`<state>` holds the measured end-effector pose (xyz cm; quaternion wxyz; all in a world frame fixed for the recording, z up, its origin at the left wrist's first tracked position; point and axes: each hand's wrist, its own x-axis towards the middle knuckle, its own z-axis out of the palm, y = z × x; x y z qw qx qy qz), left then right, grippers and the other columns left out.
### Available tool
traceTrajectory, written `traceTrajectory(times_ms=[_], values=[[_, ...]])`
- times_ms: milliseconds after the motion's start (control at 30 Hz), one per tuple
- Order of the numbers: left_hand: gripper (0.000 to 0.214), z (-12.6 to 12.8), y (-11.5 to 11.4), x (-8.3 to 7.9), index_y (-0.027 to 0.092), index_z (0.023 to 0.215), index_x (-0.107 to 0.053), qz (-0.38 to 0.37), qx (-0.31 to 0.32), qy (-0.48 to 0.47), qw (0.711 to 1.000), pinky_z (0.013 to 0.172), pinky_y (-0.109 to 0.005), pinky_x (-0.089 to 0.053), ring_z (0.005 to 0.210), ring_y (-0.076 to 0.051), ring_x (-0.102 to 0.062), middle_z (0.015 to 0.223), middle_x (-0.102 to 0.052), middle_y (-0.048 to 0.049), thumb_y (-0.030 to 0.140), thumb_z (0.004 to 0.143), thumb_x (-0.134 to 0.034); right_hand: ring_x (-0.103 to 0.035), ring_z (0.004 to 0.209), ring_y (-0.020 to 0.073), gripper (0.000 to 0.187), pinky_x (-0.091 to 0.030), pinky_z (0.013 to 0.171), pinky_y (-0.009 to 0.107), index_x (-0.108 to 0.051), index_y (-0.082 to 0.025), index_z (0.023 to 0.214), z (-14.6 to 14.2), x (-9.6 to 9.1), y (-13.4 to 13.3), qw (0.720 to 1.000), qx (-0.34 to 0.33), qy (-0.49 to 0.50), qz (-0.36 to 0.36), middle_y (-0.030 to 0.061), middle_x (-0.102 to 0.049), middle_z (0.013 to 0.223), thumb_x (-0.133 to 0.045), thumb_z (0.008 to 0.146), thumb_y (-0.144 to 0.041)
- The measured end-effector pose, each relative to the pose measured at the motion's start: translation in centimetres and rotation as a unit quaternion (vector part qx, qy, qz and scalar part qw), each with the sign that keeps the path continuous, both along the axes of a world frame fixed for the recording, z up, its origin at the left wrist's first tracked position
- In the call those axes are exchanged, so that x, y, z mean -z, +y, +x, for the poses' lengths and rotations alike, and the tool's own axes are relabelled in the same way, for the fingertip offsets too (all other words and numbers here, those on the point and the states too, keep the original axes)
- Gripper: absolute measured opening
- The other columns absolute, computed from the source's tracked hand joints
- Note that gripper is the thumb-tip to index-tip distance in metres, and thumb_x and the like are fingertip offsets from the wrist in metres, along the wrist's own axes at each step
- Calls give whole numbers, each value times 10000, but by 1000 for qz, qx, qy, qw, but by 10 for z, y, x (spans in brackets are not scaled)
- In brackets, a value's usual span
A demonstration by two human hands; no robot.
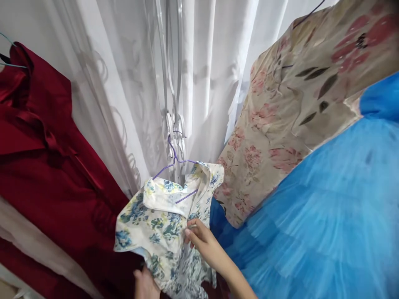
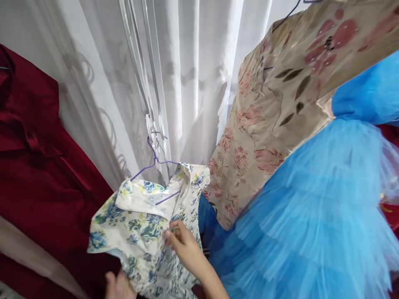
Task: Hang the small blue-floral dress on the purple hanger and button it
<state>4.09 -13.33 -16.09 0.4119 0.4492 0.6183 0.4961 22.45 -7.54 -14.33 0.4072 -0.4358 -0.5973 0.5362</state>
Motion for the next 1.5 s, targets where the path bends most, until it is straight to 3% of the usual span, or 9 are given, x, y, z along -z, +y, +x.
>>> traceTrajectory(times_ms=[233, 467, 600, 733, 933, 1067, 1300, 1400, 1500], values=[[568, -21, -3, 12, 268, 1101, -716, 2, -1, -124, 992, 1009, -450, -501, 1181, -367, -612, 1073, -736, -103, 610, 648, -719, -540, 582, 201, 229, -366, 577, 286, -467, -241, 923, -36, 23, 36, 982, 144, -107, 52, -43, -512, 599, -551, 893, -452], [451, -52, 19, 17, 280, 946, -734, -17, -34, -127, 991, 1008, -472, -495, 1159, -367, -627, 962, -753, -73, 561, 593, -732, -517, 549, 171, 203, -325, 565, 263, -514, -211, 754, -62, 27, 39, 982, 91, -167, 18, -26, -533, 558, -527, 903, -348], [428, -76, 18, 20, 311, 1116, -613, 48, -163, -124, 978, 1063, -489, -449, 1217, -325, -587, 1151, -686, -48, 492, 730, -655, -487, 517, 157, 275, -306, 534, 256, -470, -212, 622, -62, 27, 31, 985, 89, -144, -1, -29, -495, 497, -525, 875, -307], [357, -68, 16, 23, 326, 1103, -490, 221, -305, 34, 926, 1075, -476, -427, 1280, -287, -505, 1279, -539, -65, 378, 787, -648, -461, 383, 141, 300, -331, 459, 247, -549, -200, 678, -48, 22, 12, 994, 30, -96, -45, -34, -522, 414, -455, 912, -363], [199, 16, 29, 34, 308, 1053, -576, 125, 64, 141, 980, 891, -401, -504, 1005, -284, -640, 1038, -666, -87, 357, 861, -566, -492, 385, 123, 217, -352, 423, 226, -584, -185, 715, -34, 8, -12, 997, -4, 4, -75, -22, -605, 481, -598, 836, -365], [128, 31, 38, 27, 273, 834, -558, 146, 129, 141, 971, 758, -350, -491, 781, -242, -632, 809, -652, -54, 351, 913, -495, -445, 333, 97, 167, -344, 387, 209, -627, -170, 702, -19, -28, 0, 997, -5, 36, -75, -33, -591, 432, -598, 799, -302], [207, 14, 30, 18, 216, 719, -481, 155, 177, 264, 935, 678, -270, -422, 690, -167, -541, 716, -556, -11, 250, 923, -464, -401, 331, 69, 221, -300, 346, 184, -691, -146, 655, -20, -140, 64, 986, 44, 152, 51, -35, -556, 406, -641, 773, -327], [140, 7, 32, 18, 196, 710, -522, 128, 207, 305, 921, 668, -266, -420, 688, -167, -563, 702, -580, -9, 179, 847, -545, -397, 340, 62, 208, -298, 348, 174, -689, -144, 677, -34, -157, 70, 975, 65, 198, 76, -44, -547, 412, -640, 771, -323], [50, -6, 42, -6, 191, 819, -607, 137, 228, 284, 921, 681, -253, -453, 714, -163, -602, 756, -631, -10, 158, 791, -632, -406, 346, 67, 171, -295, 354, 172, -674, -151, 716, -43, -154, 61, 968, 94, 213, 95, -53, -539, 410, -625, 788, -298]])
